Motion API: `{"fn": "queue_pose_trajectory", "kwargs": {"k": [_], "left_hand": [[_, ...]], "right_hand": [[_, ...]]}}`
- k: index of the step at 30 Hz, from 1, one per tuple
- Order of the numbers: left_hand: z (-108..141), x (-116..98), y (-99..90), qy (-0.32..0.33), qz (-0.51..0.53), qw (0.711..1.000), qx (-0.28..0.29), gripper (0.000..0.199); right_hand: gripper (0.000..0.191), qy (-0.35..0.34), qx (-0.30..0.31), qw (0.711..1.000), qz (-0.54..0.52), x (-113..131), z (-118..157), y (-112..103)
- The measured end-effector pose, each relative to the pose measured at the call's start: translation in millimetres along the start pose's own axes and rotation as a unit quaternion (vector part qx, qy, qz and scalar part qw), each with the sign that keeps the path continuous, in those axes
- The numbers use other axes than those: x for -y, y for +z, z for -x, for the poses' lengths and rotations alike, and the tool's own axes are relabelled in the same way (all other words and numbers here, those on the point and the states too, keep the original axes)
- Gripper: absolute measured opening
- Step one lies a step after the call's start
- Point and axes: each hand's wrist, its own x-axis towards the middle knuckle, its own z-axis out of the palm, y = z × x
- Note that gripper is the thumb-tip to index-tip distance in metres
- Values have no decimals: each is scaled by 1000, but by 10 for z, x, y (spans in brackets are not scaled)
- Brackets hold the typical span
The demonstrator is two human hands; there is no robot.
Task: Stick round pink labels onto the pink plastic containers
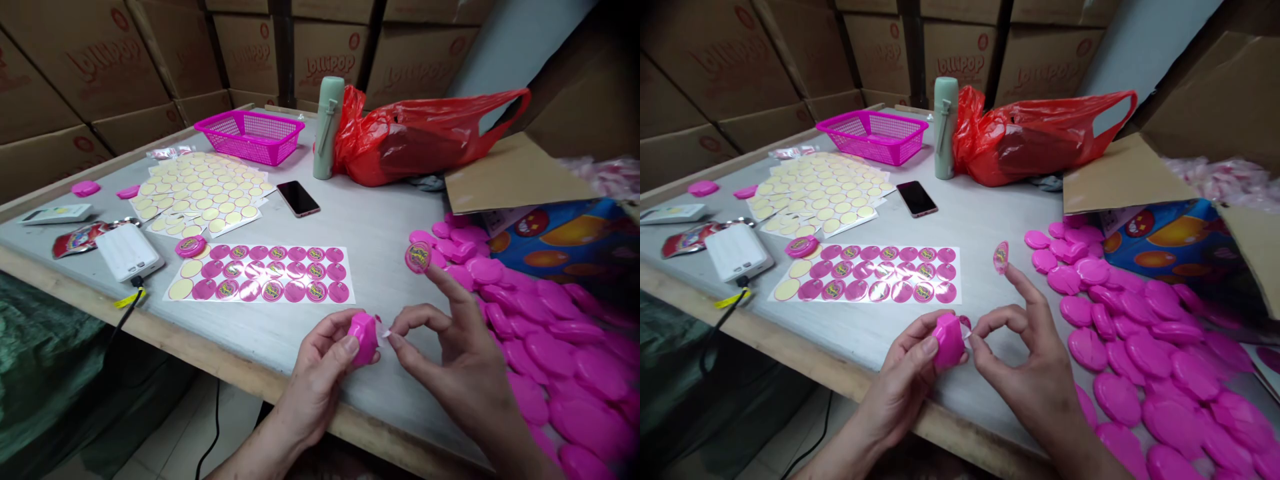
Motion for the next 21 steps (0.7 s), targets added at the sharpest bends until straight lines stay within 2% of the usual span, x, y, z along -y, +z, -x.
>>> {"fn": "queue_pose_trajectory", "kwargs": {"k": [4,7,9,13,17,21], "left_hand": [[-12,-19,1,-28,44,999,5,29],[-19,-30,-1,-45,76,996,10,25],[-20,-29,-3,-45,84,995,5,26],[-12,-18,6,-20,73,997,-13,33],[-4,-8,18,10,63,998,-20,34],[-16,-6,-5,-1,102,995,-24,29]], "right_hand": [[83,77,33,994,-72,-44,-62,-54],[81,159,50,969,-184,-65,-101,-39],[83,194,40,951,-239,-69,-116,-11],[83,210,-13,940,-268,-70,-114,47],[85,224,-35,935,-274,-75,-95,93],[82,243,-54,923,-295,-88,-75,138]]}}
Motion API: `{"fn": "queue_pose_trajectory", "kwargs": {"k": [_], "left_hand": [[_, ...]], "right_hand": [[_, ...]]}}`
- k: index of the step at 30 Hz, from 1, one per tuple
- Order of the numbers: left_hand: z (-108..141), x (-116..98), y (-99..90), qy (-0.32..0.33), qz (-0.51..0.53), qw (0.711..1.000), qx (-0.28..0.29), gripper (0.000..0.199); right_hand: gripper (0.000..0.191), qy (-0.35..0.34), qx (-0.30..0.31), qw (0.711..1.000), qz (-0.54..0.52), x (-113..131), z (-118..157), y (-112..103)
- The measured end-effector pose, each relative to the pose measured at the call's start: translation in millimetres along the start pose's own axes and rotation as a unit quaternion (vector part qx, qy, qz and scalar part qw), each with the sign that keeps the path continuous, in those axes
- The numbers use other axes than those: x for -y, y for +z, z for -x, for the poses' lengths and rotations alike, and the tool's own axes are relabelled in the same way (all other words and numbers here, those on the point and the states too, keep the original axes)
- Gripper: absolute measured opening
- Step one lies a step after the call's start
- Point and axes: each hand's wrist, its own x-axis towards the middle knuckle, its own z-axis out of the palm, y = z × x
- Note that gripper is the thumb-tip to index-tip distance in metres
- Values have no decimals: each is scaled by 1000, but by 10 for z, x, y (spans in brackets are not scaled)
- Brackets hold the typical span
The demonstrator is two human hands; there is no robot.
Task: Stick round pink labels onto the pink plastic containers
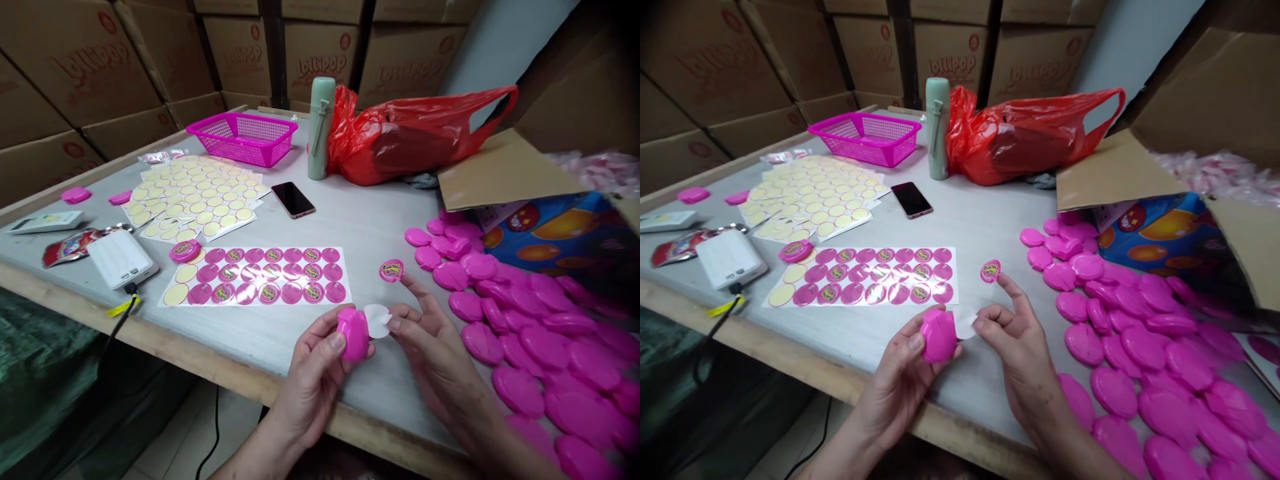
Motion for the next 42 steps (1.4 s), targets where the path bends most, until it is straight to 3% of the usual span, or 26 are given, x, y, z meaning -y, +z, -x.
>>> {"fn": "queue_pose_trajectory", "kwargs": {"k": [7,12,15,19,25,27,29,32,34,37,42], "left_hand": [[-8,-60,-17,-14,57,997,-41,31],[0,-55,0,-29,32,999,-12,26],[-3,-19,2,-39,-55,998,18,31],[-18,41,8,14,-136,990,-37,49],[-51,35,0,84,-163,980,-81,37],[-26,-14,-6,174,-239,950,-105,27],[19,-75,8,277,-362,884,-103,19],[83,-144,74,345,-530,775,-15,17],[98,-158,117,353,-587,728,29,13],[85,-142,141,355,-621,698,31,4],[87,-116,140,336,-631,698,33,7]], "right_hand": [[65,-38,-44,996,-68,-8,-81,-82],[70,3,45,998,-48,47,-41,-101],[68,15,87,994,-59,26,12,-67],[66,23,96,992,-72,-27,47,-21],[66,17,98,993,-57,-42,38,-20],[66,10,88,996,-24,-47,34,-42],[68,-16,72,997,27,-54,44,-59],[69,-79,53,988,123,-59,86,-59],[68,-116,45,976,180,-54,120,-47],[67,-160,38,957,237,-41,158,-38],[66,-209,22,932,296,-22,206,-47]]}}
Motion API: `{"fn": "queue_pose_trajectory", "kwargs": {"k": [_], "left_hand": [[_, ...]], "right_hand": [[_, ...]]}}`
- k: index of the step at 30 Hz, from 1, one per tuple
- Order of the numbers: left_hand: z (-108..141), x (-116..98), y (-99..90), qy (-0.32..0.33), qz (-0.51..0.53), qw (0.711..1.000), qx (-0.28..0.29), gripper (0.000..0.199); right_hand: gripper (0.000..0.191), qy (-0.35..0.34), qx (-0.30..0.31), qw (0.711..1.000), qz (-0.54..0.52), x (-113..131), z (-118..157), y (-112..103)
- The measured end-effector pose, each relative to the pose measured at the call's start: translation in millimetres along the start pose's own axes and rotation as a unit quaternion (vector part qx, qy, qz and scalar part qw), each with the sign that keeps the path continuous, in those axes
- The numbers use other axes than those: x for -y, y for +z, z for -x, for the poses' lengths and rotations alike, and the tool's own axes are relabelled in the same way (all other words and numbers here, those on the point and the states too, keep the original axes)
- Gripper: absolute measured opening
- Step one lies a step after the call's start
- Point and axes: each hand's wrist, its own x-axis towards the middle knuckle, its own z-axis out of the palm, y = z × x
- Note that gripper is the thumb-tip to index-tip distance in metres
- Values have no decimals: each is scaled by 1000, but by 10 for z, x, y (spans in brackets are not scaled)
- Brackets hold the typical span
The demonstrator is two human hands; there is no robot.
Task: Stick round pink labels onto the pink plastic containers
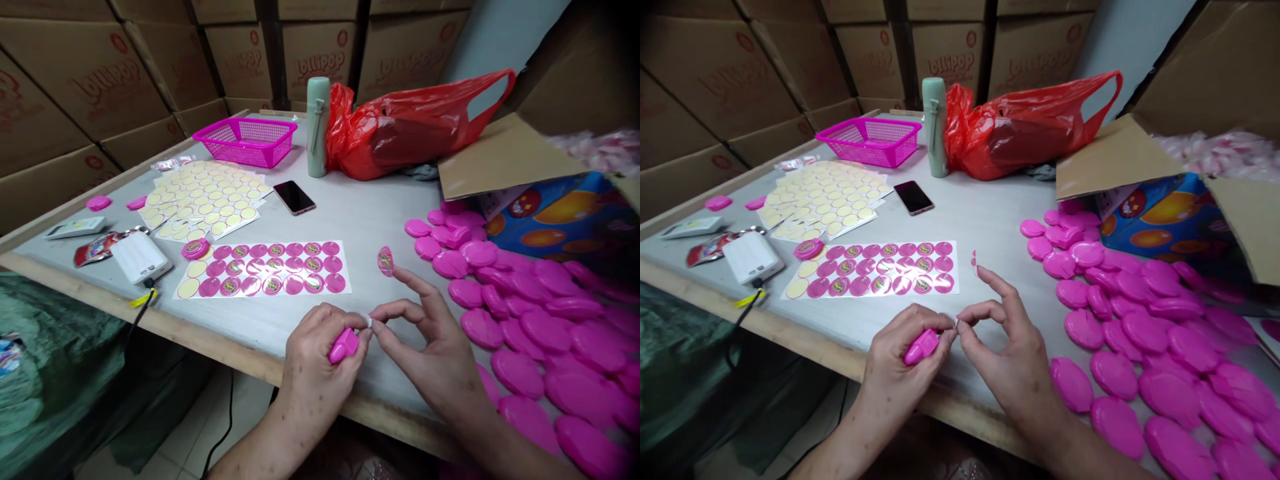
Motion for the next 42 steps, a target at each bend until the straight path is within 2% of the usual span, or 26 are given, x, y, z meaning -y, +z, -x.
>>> {"fn": "queue_pose_trajectory", "kwargs": {"k": [4,6,12,16,21,23,25,27,28,30,32,34,36,38,40,42], "left_hand": [[-8,-26,1,-3,15,1000,-3,10],[-27,-26,4,-26,33,999,-13,9],[-75,10,27,-208,138,968,4,9],[-76,42,22,-237,167,957,-10,8],[-80,108,-86,-311,262,913,15,21],[-96,105,-135,-294,237,926,8,27],[-126,76,-165,-237,177,955,11,31],[-165,42,-178,-192,142,970,40,24],[-185,32,-182,-191,150,968,66,17],[-220,34,-197,-236,211,939,133,14],[-241,65,-223,-294,292,890,190,18],[-245,110,-252,-333,361,844,217,17],[-235,150,-273,-349,409,815,215,18],[-217,168,-278,-345,418,820,182,22],[-199,159,-265,-327,385,851,145,26],[-188,134,-241,-319,346,871,141,27]], "right_hand": [[66,-11,-7,1000,14,24,13,0],[67,-1,-1,1000,-1,32,10,4],[68,55,39,997,-47,13,-16,10],[69,71,52,995,-47,-25,-37,0],[69,65,62,995,-36,-43,-60,-45],[69,59,64,996,-27,-22,-60,-67],[69,54,68,996,-12,14,-54,-84],[70,49,82,995,-4,50,-48,-95],[70,47,91,995,-6,62,-48,-100],[71,49,117,991,-31,68,-58,-114],[70,64,150,984,-76,50,-82,-135],[69,86,173,973,-124,21,-114,-161],[67,103,168,968,-156,-4,-142,-185],[66,109,147,970,-157,-15,-157,-203],[67,102,130,977,-133,-15,-156,-209],[67,91,131,981,-112,-13,-145,-207]]}}
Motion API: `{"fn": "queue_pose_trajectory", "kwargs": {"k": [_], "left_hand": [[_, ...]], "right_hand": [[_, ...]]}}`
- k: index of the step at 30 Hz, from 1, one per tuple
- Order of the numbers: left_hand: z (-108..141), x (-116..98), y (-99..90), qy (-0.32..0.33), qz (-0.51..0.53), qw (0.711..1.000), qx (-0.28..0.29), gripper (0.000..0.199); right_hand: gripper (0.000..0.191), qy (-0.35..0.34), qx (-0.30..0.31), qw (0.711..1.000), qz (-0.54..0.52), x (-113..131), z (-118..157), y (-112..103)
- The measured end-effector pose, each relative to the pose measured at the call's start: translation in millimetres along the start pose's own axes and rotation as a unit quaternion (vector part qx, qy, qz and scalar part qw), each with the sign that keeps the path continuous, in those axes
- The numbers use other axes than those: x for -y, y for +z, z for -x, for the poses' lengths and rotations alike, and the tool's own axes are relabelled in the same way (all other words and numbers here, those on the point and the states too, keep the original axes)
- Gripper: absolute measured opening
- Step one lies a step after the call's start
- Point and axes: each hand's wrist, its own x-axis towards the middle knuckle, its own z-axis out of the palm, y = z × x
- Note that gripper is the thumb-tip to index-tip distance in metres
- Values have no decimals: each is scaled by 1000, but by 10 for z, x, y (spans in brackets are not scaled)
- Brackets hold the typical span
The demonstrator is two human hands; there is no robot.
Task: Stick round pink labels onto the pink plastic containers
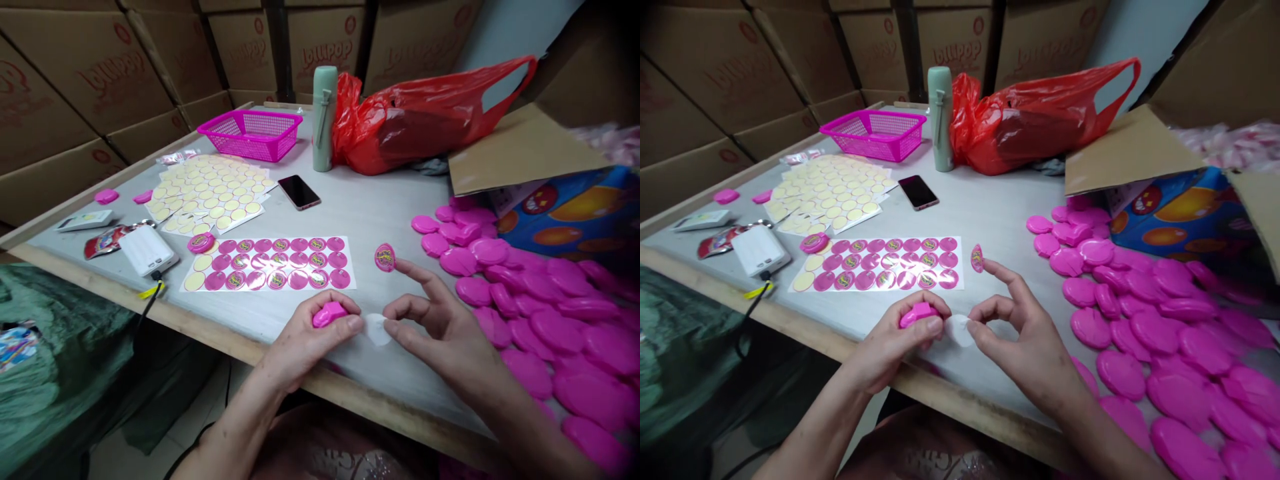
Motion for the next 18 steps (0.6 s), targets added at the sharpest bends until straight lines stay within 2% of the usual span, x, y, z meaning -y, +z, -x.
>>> {"fn": "queue_pose_trajectory", "kwargs": {"k": [4,8,10,13,15,18], "left_hand": [[-1,-3,45,-35,3,999,9,25],[-14,17,14,-106,86,989,49,21],[-15,31,-8,-127,131,982,56,19],[-4,38,-19,-156,209,964,51,22],[12,40,-5,-182,243,951,64,23],[33,65,41,-214,264,936,88,21]], "right_hand": [[71,11,41,999,-7,1,9,3],[80,42,116,990,-75,30,-13,-57],[76,31,122,988,-88,50,-26,-104],[69,-58,54,996,-30,62,-24,-152],[76,-150,3,988,36,53,0,-143],[88,-260,0,961,91,23,56,-85]]}}
